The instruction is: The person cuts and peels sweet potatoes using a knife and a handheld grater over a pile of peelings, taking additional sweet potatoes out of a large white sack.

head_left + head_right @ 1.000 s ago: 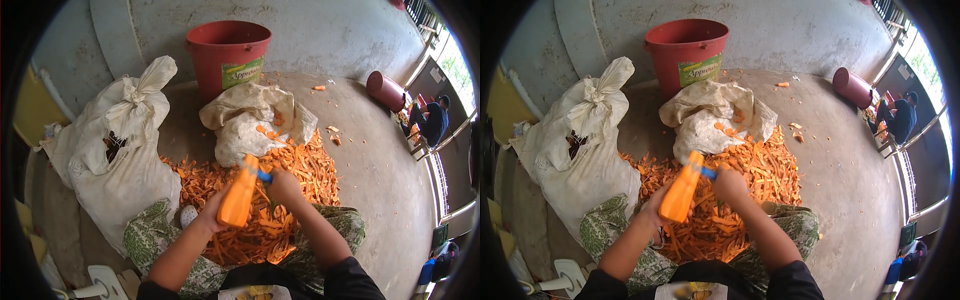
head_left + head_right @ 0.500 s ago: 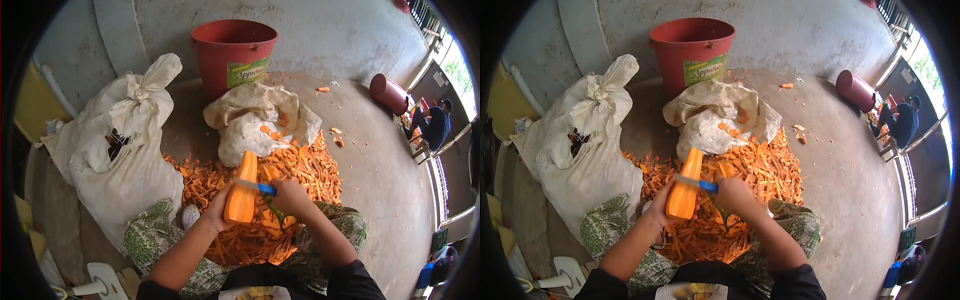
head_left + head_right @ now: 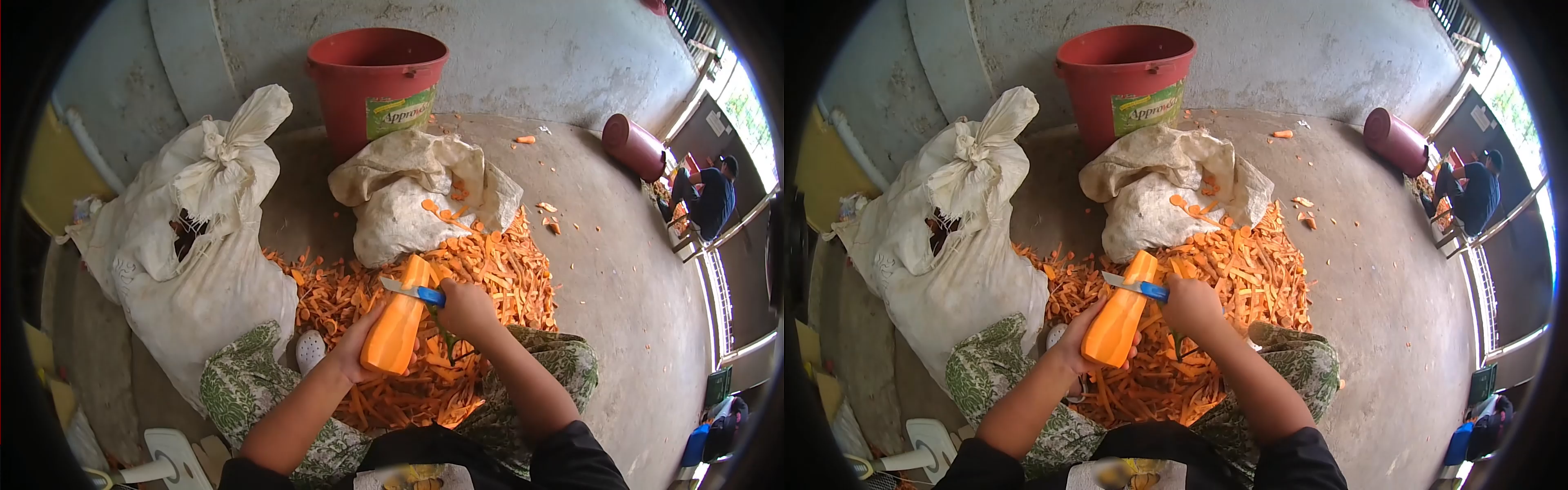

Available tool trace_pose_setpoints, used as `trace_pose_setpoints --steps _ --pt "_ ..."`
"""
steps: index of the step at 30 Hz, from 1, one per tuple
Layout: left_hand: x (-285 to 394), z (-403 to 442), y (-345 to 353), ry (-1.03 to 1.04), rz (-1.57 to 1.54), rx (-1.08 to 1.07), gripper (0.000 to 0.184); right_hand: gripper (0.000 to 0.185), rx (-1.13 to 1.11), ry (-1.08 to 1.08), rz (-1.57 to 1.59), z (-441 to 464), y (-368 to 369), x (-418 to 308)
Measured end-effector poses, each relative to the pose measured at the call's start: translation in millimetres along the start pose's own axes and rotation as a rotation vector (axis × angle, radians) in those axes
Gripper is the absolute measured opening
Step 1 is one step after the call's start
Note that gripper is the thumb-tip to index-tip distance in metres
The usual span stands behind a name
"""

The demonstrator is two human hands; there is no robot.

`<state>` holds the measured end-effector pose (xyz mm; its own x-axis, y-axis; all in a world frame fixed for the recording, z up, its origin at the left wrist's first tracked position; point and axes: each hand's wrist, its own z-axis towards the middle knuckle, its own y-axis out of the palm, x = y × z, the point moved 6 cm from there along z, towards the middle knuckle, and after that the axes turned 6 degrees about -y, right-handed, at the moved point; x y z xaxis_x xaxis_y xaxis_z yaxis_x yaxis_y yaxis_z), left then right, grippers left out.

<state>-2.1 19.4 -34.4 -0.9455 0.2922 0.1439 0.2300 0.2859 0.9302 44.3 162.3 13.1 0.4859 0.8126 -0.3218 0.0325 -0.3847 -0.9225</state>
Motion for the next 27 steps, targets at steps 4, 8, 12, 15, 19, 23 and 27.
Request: trace_pose_setpoints --steps 4,8,12,15,19,23,27 --pt "-1 0 -6 -0.007 -0.020 -0.028 0.053 0.019 -0.003 0.030 0.042 13 8 10" --pt "-8 -8 -2 -0.033 0.059 0.008 0.053 0.024 -0.024 0.309 0.227 46 42 86" --pt "-16 -20 19 -0.080 0.135 -0.076 0.056 0.028 -0.061 0.383 0.096 57 79 145" --pt "-10 -19 10 -0.016 0.107 -0.077 0.058 0.031 0.019 0.351 0.155 56 72 129" --pt "8 -17 8 0.103 0.118 0.031 0.055 0.026 0.107 0.265 0.217 42 22 87" --pt "31 -17 -4 0.284 0.607 0.251 0.068 0.020 0.121 0.112 0.223 9 -26 37" --pt "46 -15 -1 0.471 1.134 0.430 0.064 0.022 0.062 0.000 0.281 -18 -57 12"
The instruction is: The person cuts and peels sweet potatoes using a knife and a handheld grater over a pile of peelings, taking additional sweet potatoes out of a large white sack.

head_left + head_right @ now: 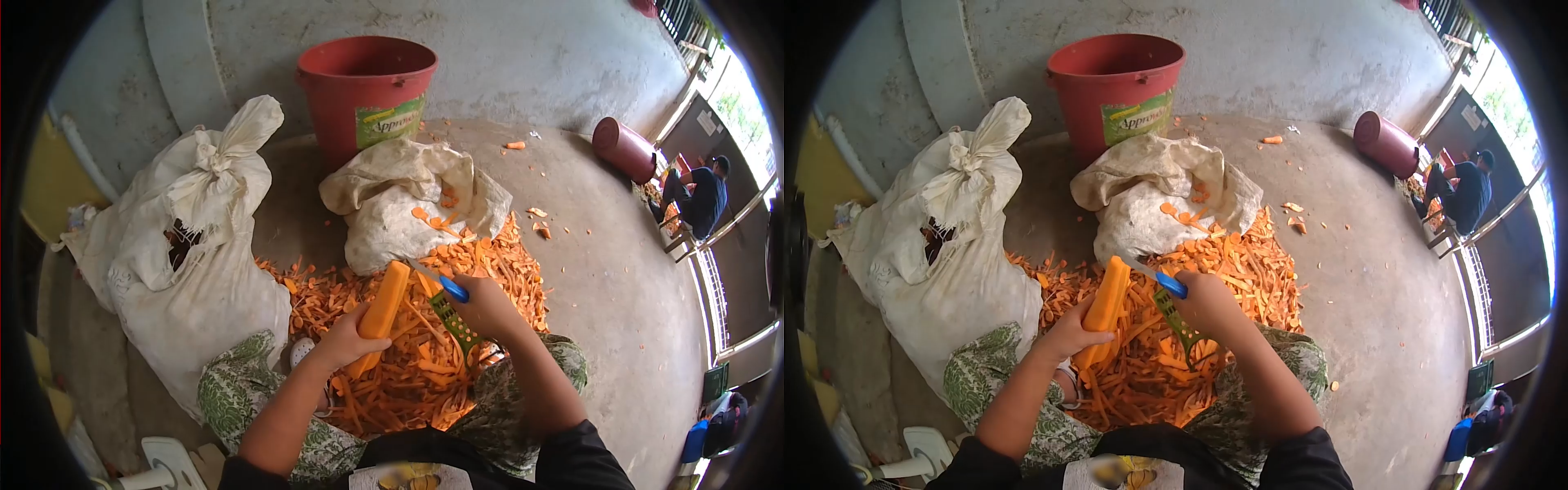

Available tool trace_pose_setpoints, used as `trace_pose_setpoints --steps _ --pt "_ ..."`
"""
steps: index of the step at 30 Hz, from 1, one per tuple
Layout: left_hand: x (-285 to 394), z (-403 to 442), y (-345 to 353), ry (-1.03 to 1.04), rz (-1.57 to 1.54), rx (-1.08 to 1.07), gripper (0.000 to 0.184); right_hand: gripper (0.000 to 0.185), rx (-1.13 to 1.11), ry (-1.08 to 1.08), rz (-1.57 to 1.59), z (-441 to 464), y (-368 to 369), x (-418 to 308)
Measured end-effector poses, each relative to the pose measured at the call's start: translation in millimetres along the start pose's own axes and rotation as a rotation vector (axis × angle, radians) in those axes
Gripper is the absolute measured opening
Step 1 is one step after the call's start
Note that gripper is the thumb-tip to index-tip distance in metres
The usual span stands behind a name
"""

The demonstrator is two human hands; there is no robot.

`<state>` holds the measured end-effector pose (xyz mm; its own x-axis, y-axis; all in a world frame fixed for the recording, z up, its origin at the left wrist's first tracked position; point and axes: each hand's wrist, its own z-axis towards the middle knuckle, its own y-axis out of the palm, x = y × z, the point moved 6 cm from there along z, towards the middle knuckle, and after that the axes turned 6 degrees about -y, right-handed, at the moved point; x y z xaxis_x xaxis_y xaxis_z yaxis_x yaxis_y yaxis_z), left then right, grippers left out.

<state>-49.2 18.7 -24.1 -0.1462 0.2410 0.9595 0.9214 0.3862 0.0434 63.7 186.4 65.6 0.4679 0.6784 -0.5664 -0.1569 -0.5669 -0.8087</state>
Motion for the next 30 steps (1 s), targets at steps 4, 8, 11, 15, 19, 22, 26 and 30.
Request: trace_pose_setpoints --steps 4,8,11,15,19,22,26,30 --pt "22 -3 0 -0.005 0.393 0.176 0.053 0.022 0.000 -0.075 0.000 -14 -3 -1" --pt "42 -5 4 0.125 0.559 0.305 0.047 0.022 0.052 -0.017 0.016 -10 12 17" --pt "44 -3 3 0.221 0.529 0.303 0.047 0.021 0.211 -0.018 0.157 -6 4 21" --pt "47 -2 8 0.268 0.596 0.304 0.047 0.025 0.245 0.055 0.255 1 1 43" --pt "-14 16 15 -0.282 -1.053 0.195 0.046 0.030 0.371 0.119 0.295 9 -9 66" --pt "-35 24 16 -0.417 -1.426 0.144 0.046 0.030 0.354 0.112 0.281 13 -5 77" --pt "-57 33 8 -0.388 -1.303 0.349 0.041 0.030 0.361 0.097 0.219 10 -5 78" --pt "-76 37 14 -0.502 -1.066 0.284 0.046 0.030 0.434 0.087 0.243 6 -16 77"
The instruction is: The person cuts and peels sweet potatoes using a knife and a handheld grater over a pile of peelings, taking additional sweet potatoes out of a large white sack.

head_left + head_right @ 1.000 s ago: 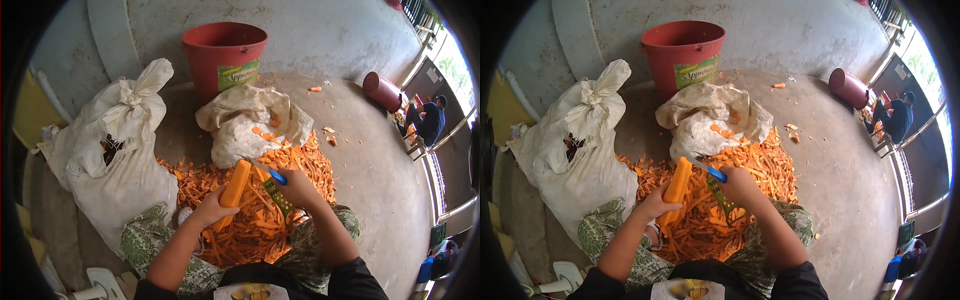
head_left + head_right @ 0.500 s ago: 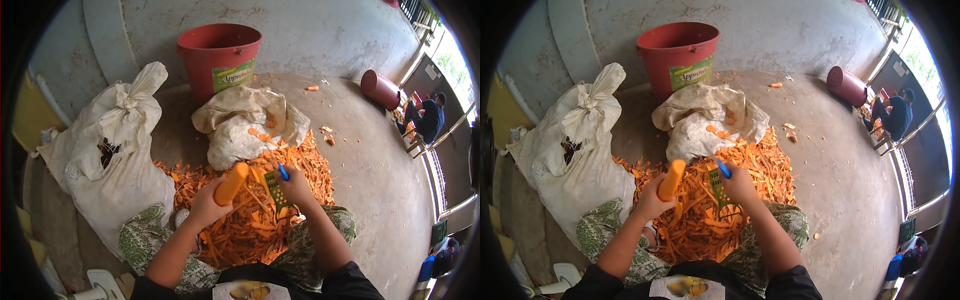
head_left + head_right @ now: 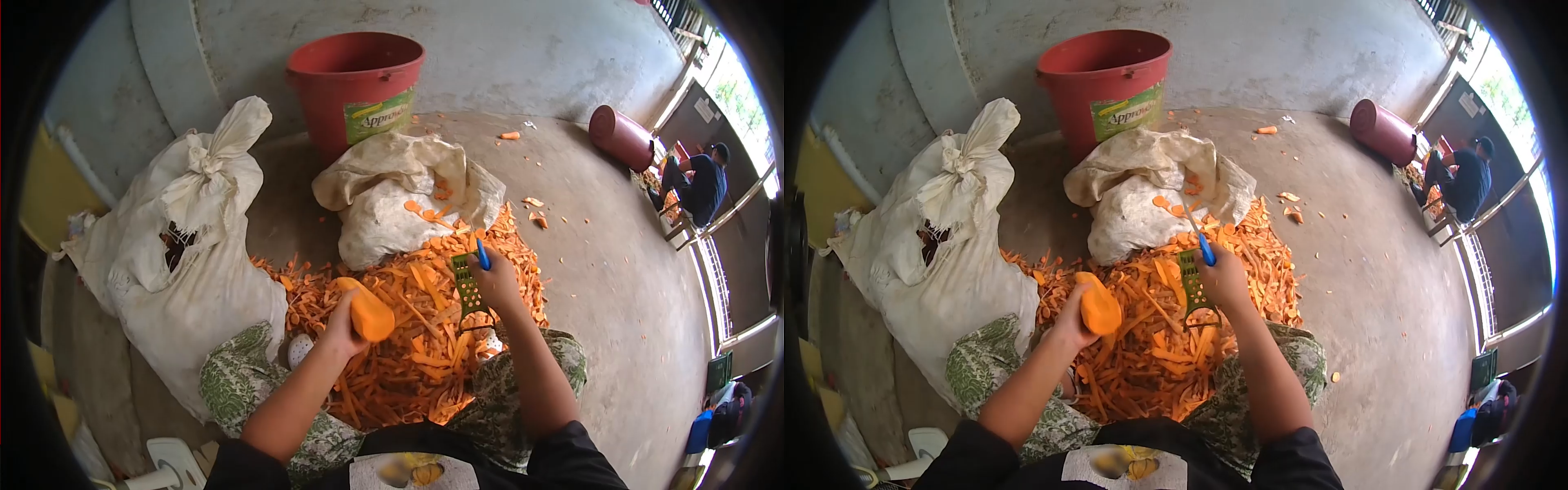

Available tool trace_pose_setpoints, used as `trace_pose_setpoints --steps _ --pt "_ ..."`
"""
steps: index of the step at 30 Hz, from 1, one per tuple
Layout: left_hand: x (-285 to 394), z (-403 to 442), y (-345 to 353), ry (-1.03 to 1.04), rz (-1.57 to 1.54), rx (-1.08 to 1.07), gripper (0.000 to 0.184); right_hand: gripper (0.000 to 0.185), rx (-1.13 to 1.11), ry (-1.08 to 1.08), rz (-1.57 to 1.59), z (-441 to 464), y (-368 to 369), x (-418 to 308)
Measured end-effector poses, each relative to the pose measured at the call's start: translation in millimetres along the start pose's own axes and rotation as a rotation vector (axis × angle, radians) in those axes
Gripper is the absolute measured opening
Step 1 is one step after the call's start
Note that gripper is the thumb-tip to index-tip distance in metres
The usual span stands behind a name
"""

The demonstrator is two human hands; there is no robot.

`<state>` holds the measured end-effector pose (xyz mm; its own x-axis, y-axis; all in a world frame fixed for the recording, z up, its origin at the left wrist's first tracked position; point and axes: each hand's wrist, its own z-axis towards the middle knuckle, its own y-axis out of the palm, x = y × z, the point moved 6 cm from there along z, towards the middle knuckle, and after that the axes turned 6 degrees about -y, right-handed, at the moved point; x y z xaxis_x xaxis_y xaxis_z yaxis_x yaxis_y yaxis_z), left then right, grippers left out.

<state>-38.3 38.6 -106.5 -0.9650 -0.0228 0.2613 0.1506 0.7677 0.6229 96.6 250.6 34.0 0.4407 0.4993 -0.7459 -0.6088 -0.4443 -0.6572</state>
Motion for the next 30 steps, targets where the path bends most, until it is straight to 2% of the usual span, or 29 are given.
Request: trace_pose_setpoints --steps 1,2,4,5,6,8,9,11,12,13,14,15,16,17,18,20,21,23,24,27,29,30 --pt "-3 2 -6 -0.013 0.217 0.075 0.050 0.029 0.011 0.016 -0.008 1 -4 2" --pt "-4 3 -9 -0.011 0.219 0.072 0.050 0.029 0.022 0.029 -0.016 3 -8 5" --pt "5 -21 12 0.163 1.726 0.201 0.060 0.028 0.039 0.021 -0.053 7 -14 14" --pt "3 -30 20 0.236 1.957 0.070 0.062 0.027 0.033 0.046 -0.011 6 -17 12" --pt "9 -36 27 0.242 1.965 0.064 0.062 0.027 0.031 0.073 0.030 6 -21 11" --pt "5 -43 39 -0.066 2.641 -0.166 0.059 0.027 0.052 0.042 -0.010 7 -24 12" --pt "16 -45 48 -0.055 2.641 -0.170 0.059 0.026 0.059 0.016 -0.042 6 -24 11" --pt "39 -51 65 -0.125 3.074 -0.386 0.051 0.026 0.057 0.026 -0.050 7 -27 10" --pt "63 -64 96 -0.133 3.198 -0.256 0.043 0.026 0.051 0.040 -0.051 8 -27 11" --pt "99 -61 121 -0.132 3.175 -0.052 0.045 0.026 0.051 0.028 -0.061 10 -28 11" --pt "140 -63 155 0.304 3.185 0.214 0.049 0.026 0.052 0.026 -0.059 12 -29 11" --pt "179 -79 197 1.035 3.143 0.553 0.051 0.026 0.071 0.018 -0.060 13 -31 10" --pt "209 -107 242 1.717 2.782 1.022 0.047 0.026 0.089 0.010 -0.060 14 -33 9" --pt "235 -135 270 2.366 2.340 1.124 0.042 0.026 0.100 0.017 -0.046 16 -32 13" --pt "253 -165 295 2.527 2.208 1.214 0.037 0.026 0.100 0.018 -0.044 16 -32 13" --pt "279 -214 308 2.400 1.851 1.354 0.035 0.026 0.082 0.027 -0.064 18 -33 13" --pt "284 -220 304 2.398 1.853 1.354 0.035 0.026 0.081 0.028 -0.064 18 -33 13" --pt "308 -226 277 2.233 1.817 1.037 0.034 0.025 0.076 0.005 -0.112 19 -32 11" --pt "314 -219 256 2.125 1.918 1.040 0.032 0.025 0.068 0.003 -0.111 19 -31 10" --pt "352 -183 145 1.707 2.063 1.031 0.021 0.023 0.066 0.048 -0.111 14 -33 6" --pt "396 -158 45 1.369 2.003 0.974 0.016 0.023 0.056 0.064 -0.115 9 -34 5" --pt "414 -151 -10 1.325 1.944 1.015 0.019 0.023 0.061 0.088 -0.117 7 -35 8"
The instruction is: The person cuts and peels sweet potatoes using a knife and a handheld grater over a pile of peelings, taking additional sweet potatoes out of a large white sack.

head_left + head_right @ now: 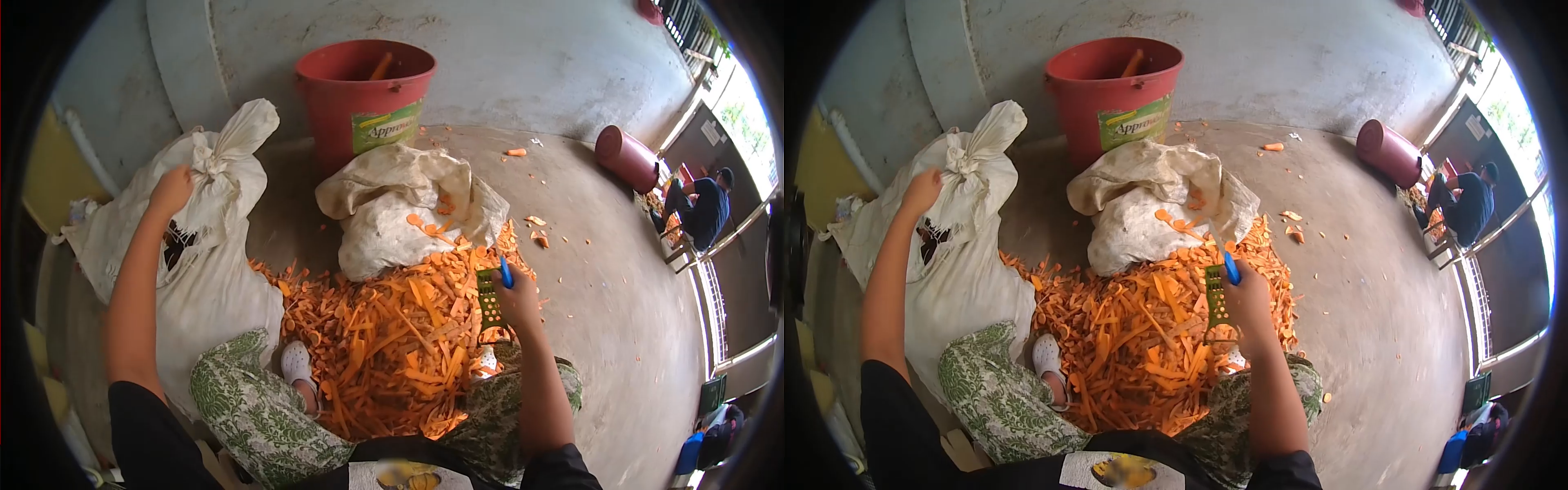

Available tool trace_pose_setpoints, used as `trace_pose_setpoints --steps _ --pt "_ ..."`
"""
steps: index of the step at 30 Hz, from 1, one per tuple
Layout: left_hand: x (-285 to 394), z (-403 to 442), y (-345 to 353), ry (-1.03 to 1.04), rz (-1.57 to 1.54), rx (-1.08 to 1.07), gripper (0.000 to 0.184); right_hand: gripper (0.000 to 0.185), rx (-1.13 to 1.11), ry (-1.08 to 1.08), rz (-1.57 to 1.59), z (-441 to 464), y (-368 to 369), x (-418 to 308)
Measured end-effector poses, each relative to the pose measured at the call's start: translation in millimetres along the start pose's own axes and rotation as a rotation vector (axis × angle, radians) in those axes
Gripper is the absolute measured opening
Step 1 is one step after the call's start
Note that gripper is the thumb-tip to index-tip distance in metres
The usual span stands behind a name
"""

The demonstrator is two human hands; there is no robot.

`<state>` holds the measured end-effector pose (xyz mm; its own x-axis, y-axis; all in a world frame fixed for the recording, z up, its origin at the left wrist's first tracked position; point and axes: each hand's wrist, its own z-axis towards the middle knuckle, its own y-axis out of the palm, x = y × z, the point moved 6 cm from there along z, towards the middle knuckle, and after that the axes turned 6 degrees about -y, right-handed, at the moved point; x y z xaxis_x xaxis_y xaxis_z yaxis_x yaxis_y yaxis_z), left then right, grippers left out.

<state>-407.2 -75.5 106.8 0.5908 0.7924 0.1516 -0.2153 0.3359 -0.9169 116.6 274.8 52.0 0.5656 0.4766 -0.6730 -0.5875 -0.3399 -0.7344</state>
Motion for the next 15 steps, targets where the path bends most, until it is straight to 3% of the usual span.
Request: trace_pose_setpoints --steps 1,3,5,7,11,15 --pt "-70 -2 42 -0.067 0.138 -0.127 0.023 0.023 0.006 -0.021 -0.026 -1 0 1" --pt "-131 -46 69 -0.238 0.124 -0.332 0.024 0.023 -0.003 -0.035 -0.043 2 4 13" --pt "-212 -85 109 -0.332 0.073 -0.279 0.026 0.024 -0.024 -0.046 -0.065 4 10 18" --pt "-209 -130 108 -0.486 -0.045 -0.365 0.027 0.024 -0.043 -0.050 -0.097 4 15 17" --pt "-192 -158 130 -0.394 0.104 -0.353 0.027 0.024 -0.057 -0.065 -0.150 5 28 14" --pt "-167 -147 118 -0.439 0.157 -0.354 0.025 0.020 -0.087 -0.084 -0.201 10 47 5"
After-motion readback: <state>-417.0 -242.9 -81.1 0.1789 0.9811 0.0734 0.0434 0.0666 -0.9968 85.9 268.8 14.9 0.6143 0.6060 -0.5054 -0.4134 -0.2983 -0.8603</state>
